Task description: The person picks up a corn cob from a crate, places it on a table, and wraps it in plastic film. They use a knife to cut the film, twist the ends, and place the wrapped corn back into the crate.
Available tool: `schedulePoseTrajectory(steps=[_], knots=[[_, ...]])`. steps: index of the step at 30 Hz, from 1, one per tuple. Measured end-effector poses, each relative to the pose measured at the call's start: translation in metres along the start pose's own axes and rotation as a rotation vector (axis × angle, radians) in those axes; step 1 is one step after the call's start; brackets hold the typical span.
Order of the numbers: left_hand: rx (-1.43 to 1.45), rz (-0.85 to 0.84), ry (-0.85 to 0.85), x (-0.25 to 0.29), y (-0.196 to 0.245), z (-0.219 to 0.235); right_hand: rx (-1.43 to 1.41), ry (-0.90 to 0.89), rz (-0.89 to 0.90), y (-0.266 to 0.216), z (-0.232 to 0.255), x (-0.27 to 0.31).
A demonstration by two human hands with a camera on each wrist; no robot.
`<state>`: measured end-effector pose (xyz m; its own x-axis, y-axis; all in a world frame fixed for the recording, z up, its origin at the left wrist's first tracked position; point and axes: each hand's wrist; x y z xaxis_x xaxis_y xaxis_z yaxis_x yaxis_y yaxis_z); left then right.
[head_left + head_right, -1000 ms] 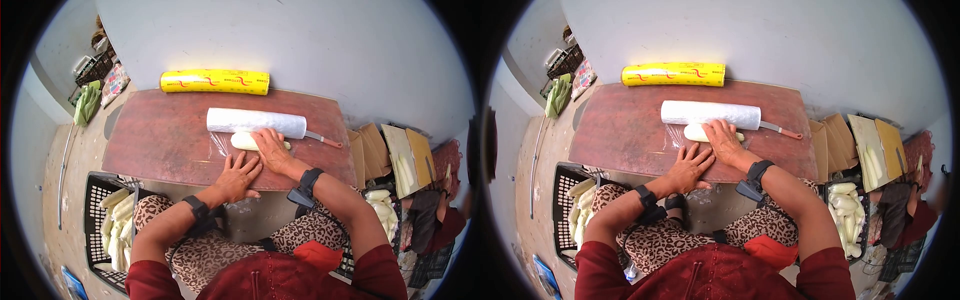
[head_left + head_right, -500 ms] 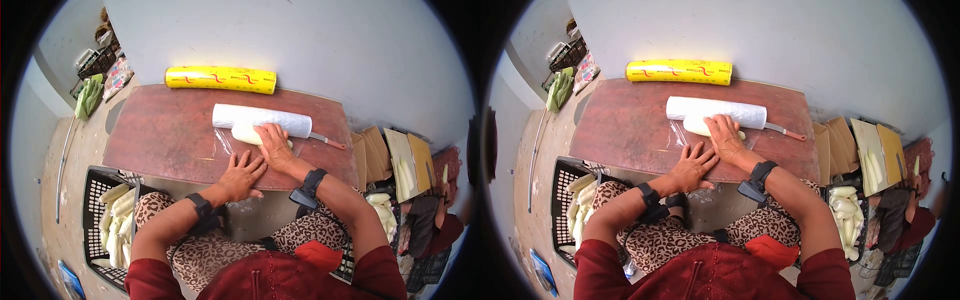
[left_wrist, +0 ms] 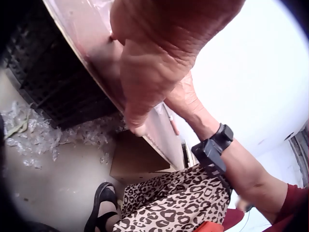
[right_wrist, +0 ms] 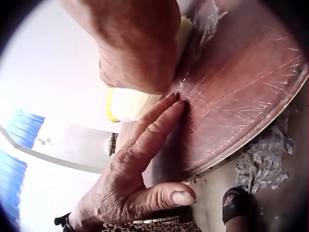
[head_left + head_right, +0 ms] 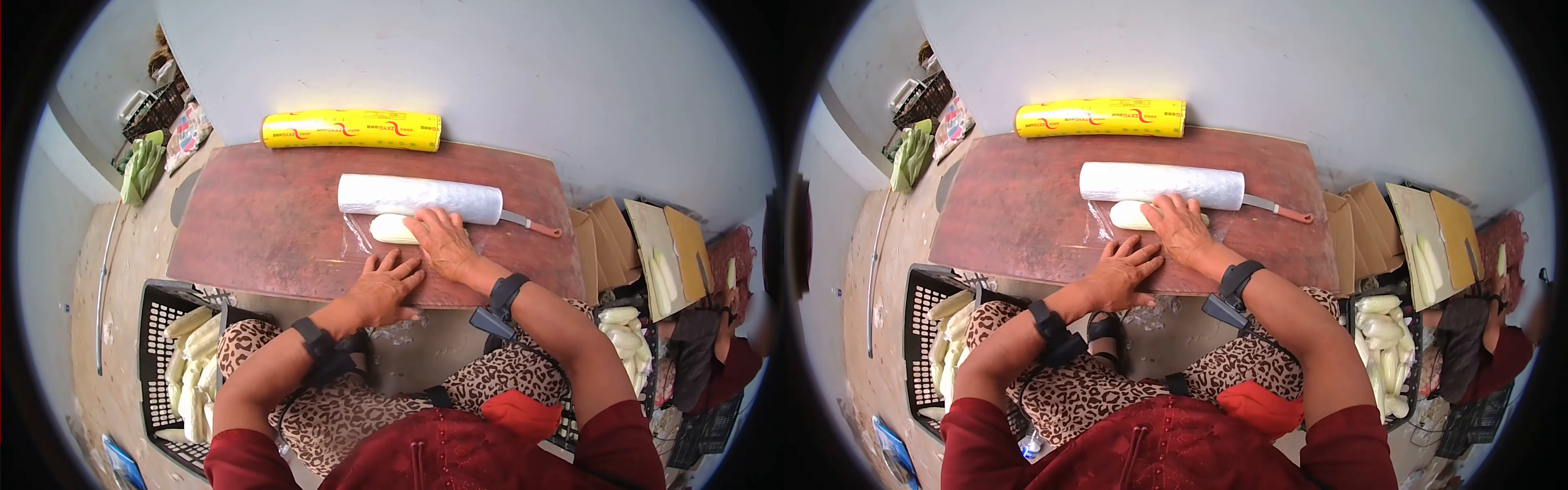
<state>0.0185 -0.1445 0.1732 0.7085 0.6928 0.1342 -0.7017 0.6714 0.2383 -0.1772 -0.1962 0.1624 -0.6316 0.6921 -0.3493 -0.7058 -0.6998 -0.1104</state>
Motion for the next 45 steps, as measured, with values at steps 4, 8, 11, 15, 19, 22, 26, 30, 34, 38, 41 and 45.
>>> schedulePoseTrajectory(steps=[4, 8, 11, 15, 19, 22, 26, 30, 34, 38, 41, 45], knots=[[0.171, 0.114, 0.022, 0.004, -0.018, 0.019, -0.065, -0.009, -0.015, 0.000, 0.008, 0.002], [0.031, 0.433, 0.076, 0.007, -0.034, 0.045, -0.182, 0.046, -0.097, 0.016, 0.031, 0.007], [-0.020, 0.568, 0.087, 0.005, -0.049, 0.044, -0.287, 0.144, -0.239, 0.051, 0.047, 0.019], [0.018, 0.742, 0.022, -0.002, -0.065, 0.037, -0.364, 0.079, -0.478, 0.072, 0.063, 0.052], [0.041, 0.828, 0.053, -0.011, -0.076, 0.028, -0.481, -0.091, -0.553, 0.068, 0.063, 0.074], [0.038, 0.829, 0.084, -0.015, -0.069, 0.030, -0.444, -0.097, -0.450, 0.062, 0.053, 0.078], [0.089, 0.805, 0.097, -0.019, -0.077, 0.021, -0.376, -0.132, -0.445, 0.054, 0.039, 0.076], [0.067, 0.815, 0.072, -0.019, -0.078, 0.019, -0.283, -0.286, -0.412, 0.064, 0.025, 0.075], [0.041, 0.816, 0.066, -0.017, -0.079, 0.018, -0.187, -0.389, -0.402, 0.070, 0.029, 0.081], [0.017, 0.825, 0.034, -0.018, -0.077, 0.021, -0.128, -0.592, -0.510, 0.082, 0.044, 0.087], [0.006, 0.831, 0.018, -0.018, -0.073, 0.024, -0.214, -0.550, -0.584, 0.069, 0.058, 0.082], [0.001, 0.838, 0.024, -0.019, -0.072, 0.025, -0.308, -0.325, -0.594, 0.053, 0.045, 0.080]])
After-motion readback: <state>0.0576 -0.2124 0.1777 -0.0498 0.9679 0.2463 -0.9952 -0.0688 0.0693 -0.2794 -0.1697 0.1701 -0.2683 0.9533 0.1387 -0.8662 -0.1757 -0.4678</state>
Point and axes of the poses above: each hand's wrist, its own x-axis away from the middle knuckle, its own z-axis out of the back of the hand, y = z × x, and after that the axes turned 4 degrees about z, right-handed
